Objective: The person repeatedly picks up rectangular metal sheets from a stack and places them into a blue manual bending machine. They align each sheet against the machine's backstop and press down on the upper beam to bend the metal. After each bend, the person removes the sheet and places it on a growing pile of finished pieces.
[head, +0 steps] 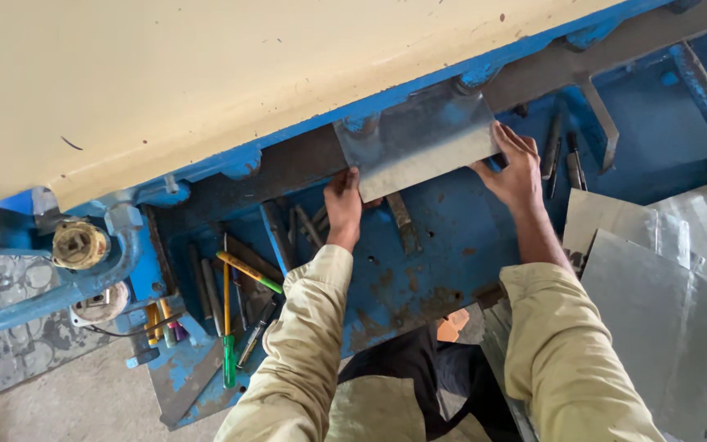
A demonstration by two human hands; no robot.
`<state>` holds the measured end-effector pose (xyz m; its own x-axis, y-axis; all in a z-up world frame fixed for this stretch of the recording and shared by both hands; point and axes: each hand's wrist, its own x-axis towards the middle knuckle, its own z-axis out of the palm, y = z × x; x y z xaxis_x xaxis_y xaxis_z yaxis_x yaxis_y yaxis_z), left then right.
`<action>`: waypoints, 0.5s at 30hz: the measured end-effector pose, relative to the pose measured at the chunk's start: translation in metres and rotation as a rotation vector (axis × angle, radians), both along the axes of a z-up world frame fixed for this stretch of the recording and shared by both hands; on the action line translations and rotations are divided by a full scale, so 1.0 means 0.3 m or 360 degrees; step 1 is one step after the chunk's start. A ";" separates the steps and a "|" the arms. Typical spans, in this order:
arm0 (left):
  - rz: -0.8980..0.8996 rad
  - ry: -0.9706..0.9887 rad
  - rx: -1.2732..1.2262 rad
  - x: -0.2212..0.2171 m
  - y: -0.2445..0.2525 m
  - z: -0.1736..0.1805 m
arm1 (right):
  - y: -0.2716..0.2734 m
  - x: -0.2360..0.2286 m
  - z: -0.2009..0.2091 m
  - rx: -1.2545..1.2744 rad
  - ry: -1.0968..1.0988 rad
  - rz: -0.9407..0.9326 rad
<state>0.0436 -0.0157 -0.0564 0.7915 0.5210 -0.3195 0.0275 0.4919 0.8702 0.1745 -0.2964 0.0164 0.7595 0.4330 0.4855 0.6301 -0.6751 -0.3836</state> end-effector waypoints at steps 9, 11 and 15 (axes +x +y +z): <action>-0.0037 0.0160 0.0395 -0.029 0.010 0.026 | -0.005 0.005 -0.012 0.0033 0.0050 -0.0127; 0.0044 0.0101 0.0309 -0.017 0.000 -0.007 | -0.019 0.005 -0.011 0.0007 0.0023 -0.0125; 0.0351 -0.0249 0.1212 0.003 0.024 -0.081 | -0.014 0.004 -0.015 0.0000 0.0021 -0.0122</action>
